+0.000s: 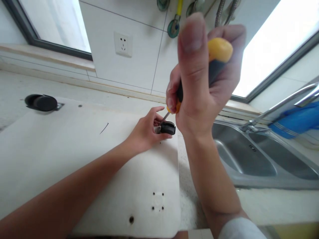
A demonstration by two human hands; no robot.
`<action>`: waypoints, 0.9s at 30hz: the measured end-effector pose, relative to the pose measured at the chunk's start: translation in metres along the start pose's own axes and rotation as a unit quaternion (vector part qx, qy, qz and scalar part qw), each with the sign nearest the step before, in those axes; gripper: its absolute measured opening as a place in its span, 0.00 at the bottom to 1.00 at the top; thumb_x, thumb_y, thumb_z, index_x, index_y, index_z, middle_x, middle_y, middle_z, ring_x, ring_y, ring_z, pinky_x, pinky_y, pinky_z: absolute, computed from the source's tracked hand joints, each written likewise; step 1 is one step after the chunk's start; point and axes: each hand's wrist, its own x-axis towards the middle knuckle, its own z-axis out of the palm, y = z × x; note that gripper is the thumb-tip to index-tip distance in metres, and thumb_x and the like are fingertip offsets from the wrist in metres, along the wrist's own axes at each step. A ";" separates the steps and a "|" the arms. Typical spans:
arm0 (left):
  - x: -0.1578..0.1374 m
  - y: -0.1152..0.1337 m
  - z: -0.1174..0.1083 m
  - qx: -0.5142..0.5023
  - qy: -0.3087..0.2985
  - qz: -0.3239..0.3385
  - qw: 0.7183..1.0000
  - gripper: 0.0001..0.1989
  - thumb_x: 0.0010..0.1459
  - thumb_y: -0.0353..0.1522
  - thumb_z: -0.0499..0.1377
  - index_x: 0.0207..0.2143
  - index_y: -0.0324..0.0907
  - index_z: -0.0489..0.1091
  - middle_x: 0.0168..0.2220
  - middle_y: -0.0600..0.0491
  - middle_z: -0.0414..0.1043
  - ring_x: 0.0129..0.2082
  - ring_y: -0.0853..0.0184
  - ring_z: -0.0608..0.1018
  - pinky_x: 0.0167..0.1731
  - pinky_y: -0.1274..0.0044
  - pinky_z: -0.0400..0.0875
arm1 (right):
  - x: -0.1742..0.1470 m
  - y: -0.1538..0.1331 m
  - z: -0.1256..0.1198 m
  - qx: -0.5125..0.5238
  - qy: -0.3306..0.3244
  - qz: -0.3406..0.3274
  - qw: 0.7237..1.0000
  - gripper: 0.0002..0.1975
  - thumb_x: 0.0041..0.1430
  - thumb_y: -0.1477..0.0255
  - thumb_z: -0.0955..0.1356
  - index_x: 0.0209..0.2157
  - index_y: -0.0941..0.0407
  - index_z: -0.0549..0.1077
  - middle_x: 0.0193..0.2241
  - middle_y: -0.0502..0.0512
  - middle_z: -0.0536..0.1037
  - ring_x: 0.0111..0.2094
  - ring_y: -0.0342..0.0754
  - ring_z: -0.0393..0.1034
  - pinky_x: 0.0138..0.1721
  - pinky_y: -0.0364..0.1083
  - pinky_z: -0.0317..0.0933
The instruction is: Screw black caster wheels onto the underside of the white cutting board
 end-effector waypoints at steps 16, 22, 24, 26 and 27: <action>-0.002 0.000 0.001 -0.019 0.006 0.022 1.000 0.34 0.50 0.32 0.79 0.57 0.46 0.70 0.45 0.51 0.85 0.44 0.56 0.87 0.40 0.69 0.79 | -0.013 0.021 0.037 0.150 0.097 0.059 0.982 0.26 0.65 0.52 0.78 0.36 0.46 0.59 0.21 0.39 0.59 0.18 0.42 0.57 0.18 0.46 0.51; -0.002 0.001 0.001 -0.011 0.009 0.026 1.000 0.32 0.50 0.32 0.79 0.54 0.45 0.70 0.47 0.50 0.86 0.46 0.55 0.87 0.43 0.68 0.80 | -0.014 0.026 0.041 0.157 0.083 0.064 0.982 0.29 0.63 0.47 0.79 0.37 0.46 0.58 0.22 0.38 0.59 0.18 0.40 0.54 0.18 0.43 0.49; -0.002 0.001 0.000 -0.007 0.008 0.024 1.000 0.33 0.50 0.32 0.79 0.55 0.45 0.70 0.47 0.50 0.86 0.46 0.55 0.87 0.43 0.68 0.80 | -0.015 0.029 0.041 0.145 0.087 0.062 0.984 0.28 0.64 0.47 0.78 0.38 0.46 0.59 0.22 0.38 0.59 0.18 0.40 0.54 0.19 0.43 0.50; -0.002 0.000 0.000 -0.007 0.008 0.024 1.000 0.35 0.50 0.32 0.79 0.57 0.45 0.69 0.47 0.50 0.86 0.46 0.54 0.87 0.43 0.67 0.80 | -0.017 0.032 0.040 0.129 0.095 0.051 0.986 0.24 0.66 0.49 0.77 0.41 0.45 0.61 0.24 0.39 0.62 0.20 0.42 0.57 0.21 0.43 0.54; -0.003 0.000 0.000 -0.009 0.007 0.026 1.000 0.35 0.50 0.32 0.79 0.57 0.45 0.69 0.47 0.50 0.86 0.46 0.54 0.87 0.44 0.67 0.80 | -0.017 0.033 0.039 0.108 0.078 0.047 0.990 0.22 0.68 0.49 0.75 0.44 0.44 0.63 0.26 0.41 0.66 0.21 0.42 0.60 0.22 0.44 0.57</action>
